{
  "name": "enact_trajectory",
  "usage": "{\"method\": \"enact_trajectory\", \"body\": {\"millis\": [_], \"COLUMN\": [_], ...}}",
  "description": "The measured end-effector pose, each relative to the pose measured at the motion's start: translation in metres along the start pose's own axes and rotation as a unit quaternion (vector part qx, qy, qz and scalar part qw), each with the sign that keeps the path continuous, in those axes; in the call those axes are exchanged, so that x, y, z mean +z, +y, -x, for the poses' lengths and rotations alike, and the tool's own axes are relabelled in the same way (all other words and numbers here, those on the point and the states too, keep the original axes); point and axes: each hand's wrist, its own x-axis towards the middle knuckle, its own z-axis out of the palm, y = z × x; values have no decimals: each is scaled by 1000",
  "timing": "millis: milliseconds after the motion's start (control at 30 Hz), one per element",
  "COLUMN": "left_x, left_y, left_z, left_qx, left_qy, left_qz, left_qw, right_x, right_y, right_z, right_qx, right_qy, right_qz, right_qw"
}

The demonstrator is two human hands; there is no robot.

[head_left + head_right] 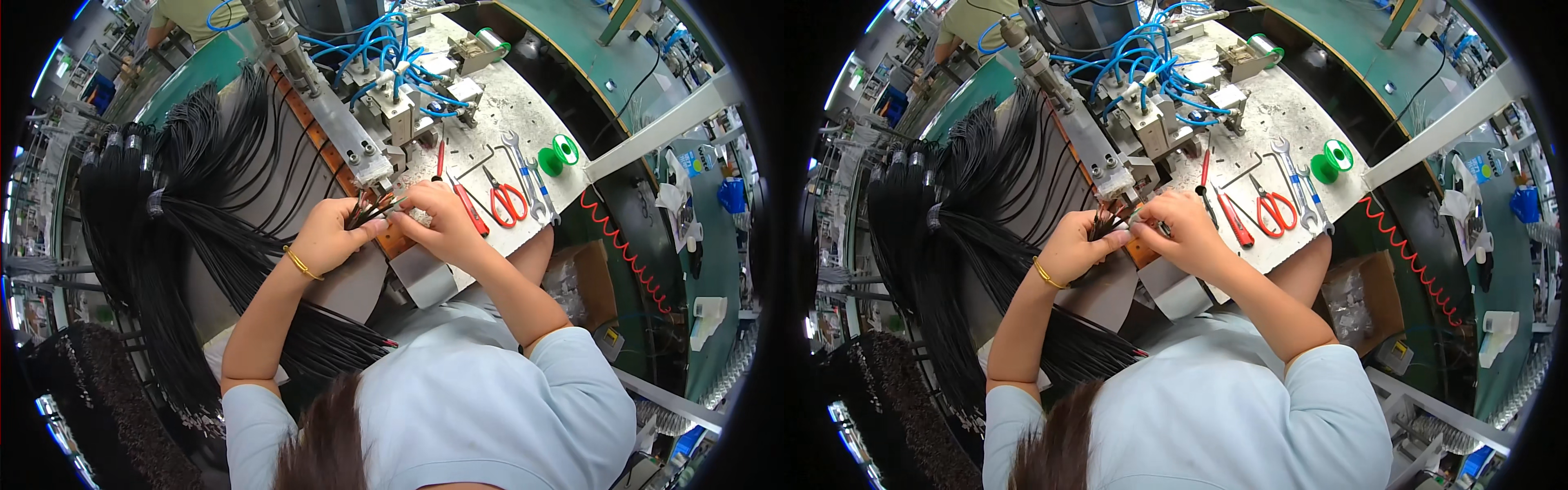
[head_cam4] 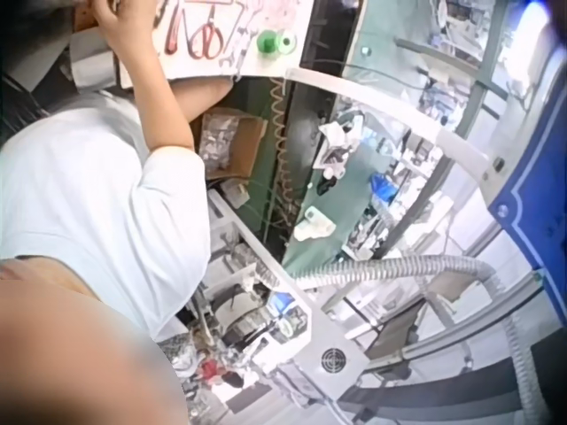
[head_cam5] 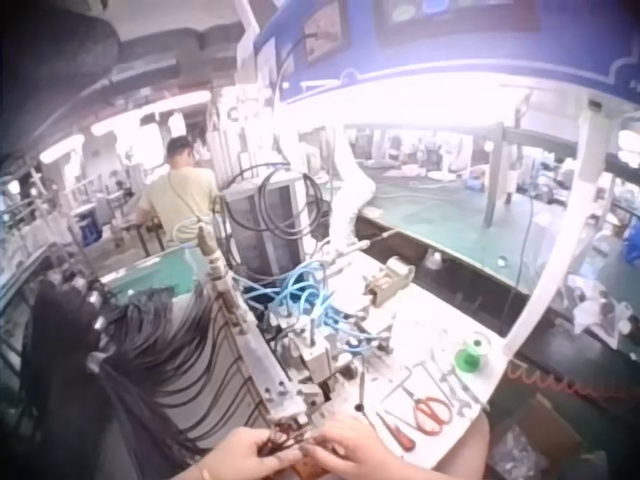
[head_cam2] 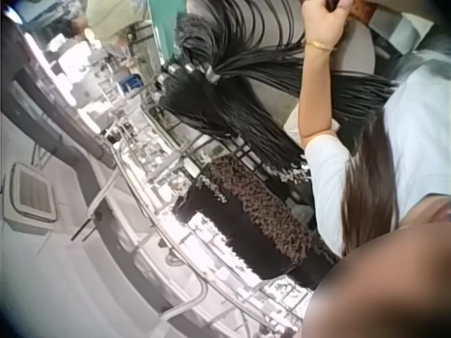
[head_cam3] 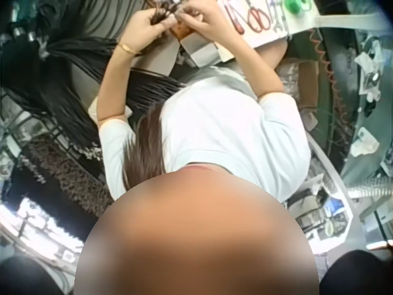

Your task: The person processes bundles of black wires using a machine at a manual assembly station.

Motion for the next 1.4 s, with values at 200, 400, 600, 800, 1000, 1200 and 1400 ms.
{"method": "enact_trajectory", "body": {"millis": [200, 400, 600, 800, 1000, 1200, 1400], "left_x": [5, 7, 14, 15, 16, 9, 5], "left_y": [7, 7, 8, 13, 8, 3, -2], "left_z": [1, 1, 2, 4, 6, 4, -1], "left_qx": [-20, -26, -3, -5, 36, 86, 119], "left_qy": [20, 11, 55, 58, 97, 41, 38], "left_qz": [62, 72, 53, 51, -48, -39, 11], "left_qw": [998, 997, 997, 997, 993, 995, 992], "right_x": [-2, 3, 4, 8, 7, 3, 2], "right_y": [-6, -3, -7, -6, -10, 1, 11], "right_z": [-1, 2, 1, 2, 6, 0, 4], "right_qx": [-26, 31, 67, 68, -44, 36, 155], "right_qy": [9, 16, 23, 37, 39, 64, -38], "right_qz": [30, -57, -93, -118, 144, 31, -201], "right_qw": [999, 998, 993, 990, 988, 997, 966]}}
